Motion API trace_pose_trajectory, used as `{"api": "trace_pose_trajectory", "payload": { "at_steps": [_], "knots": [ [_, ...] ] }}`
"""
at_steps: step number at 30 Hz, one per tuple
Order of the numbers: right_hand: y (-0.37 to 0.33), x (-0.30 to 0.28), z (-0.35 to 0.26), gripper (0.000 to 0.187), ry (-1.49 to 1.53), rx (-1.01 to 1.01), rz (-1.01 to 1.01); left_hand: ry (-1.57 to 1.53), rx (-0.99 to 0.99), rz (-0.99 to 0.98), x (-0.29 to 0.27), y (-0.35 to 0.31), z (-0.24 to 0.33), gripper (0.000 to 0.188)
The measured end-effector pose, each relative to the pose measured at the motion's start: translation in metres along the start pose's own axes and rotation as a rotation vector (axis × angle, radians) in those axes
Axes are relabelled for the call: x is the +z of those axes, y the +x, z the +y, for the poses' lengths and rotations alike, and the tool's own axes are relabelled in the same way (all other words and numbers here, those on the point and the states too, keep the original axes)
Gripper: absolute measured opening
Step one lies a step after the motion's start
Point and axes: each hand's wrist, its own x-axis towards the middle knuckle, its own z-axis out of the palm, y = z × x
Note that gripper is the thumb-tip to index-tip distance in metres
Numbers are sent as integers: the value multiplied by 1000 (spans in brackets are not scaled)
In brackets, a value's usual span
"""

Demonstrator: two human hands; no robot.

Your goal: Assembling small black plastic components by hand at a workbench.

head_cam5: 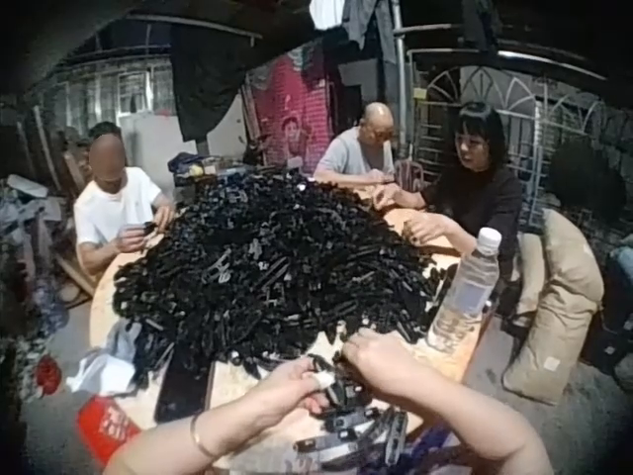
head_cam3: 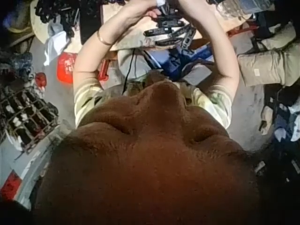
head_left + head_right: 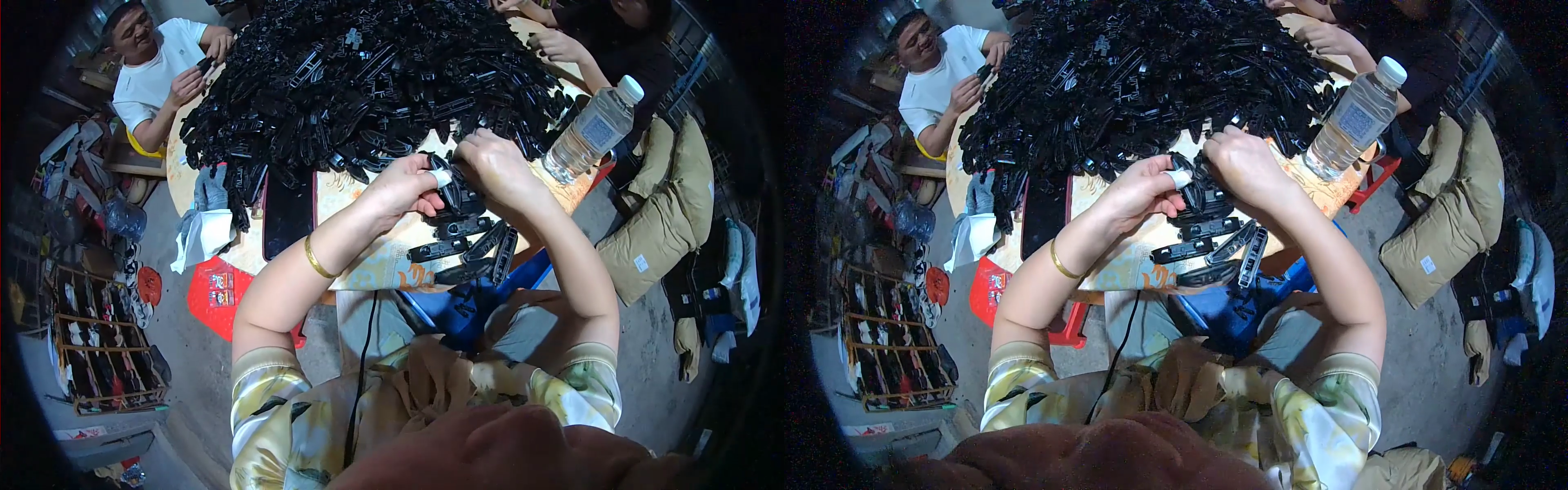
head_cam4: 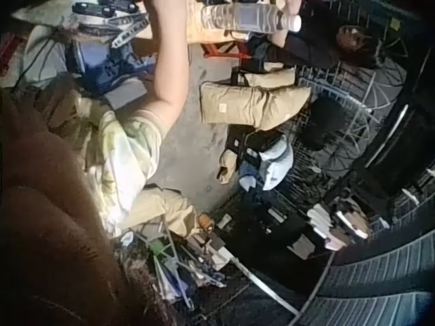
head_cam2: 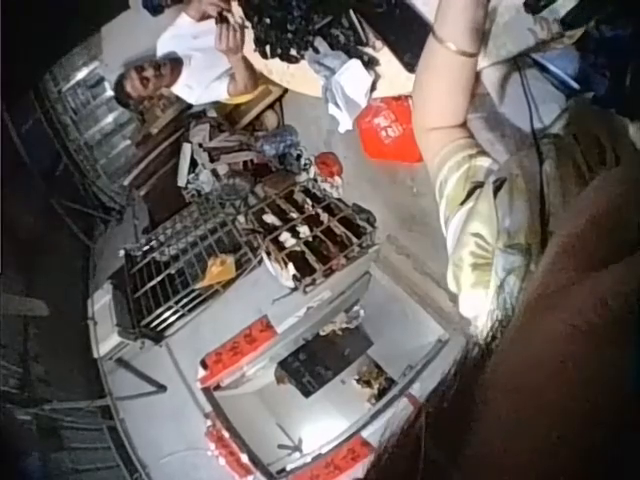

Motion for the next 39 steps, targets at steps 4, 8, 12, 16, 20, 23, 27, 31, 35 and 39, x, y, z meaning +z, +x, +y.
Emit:
{"api": "trace_pose_trajectory", "payload": {
  "at_steps": [4,8,12,16,20,23,27,31,35,39],
  "knots": [
    [-12,3,-1,16,135,65,108,17,-39,-104,-3,2,-4,18],
    [-18,-3,-1,19,442,228,284,-118,79,-202,0,1,-4,26],
    [-24,-15,-8,18,860,363,304,-142,192,-164,5,0,-4,32],
    [-27,-30,-23,14,670,339,312,-160,226,-118,4,-1,-6,34],
    [-28,-26,-28,16,368,-18,539,-154,269,-141,7,2,-9,34],
    [-33,-24,-32,20,320,-44,510,-184,273,-143,6,2,-11,34],
    [-37,-19,-31,21,245,-71,513,-162,255,-102,8,0,-11,32],
    [-38,-21,-34,20,173,-98,508,-146,277,-92,11,0,-10,30],
    [-38,-22,-37,15,497,113,525,-132,319,-112,11,-1,-9,27],
    [-36,-31,-36,12,599,198,540,-229,236,-133,16,-5,-3,30]
  ]
}}
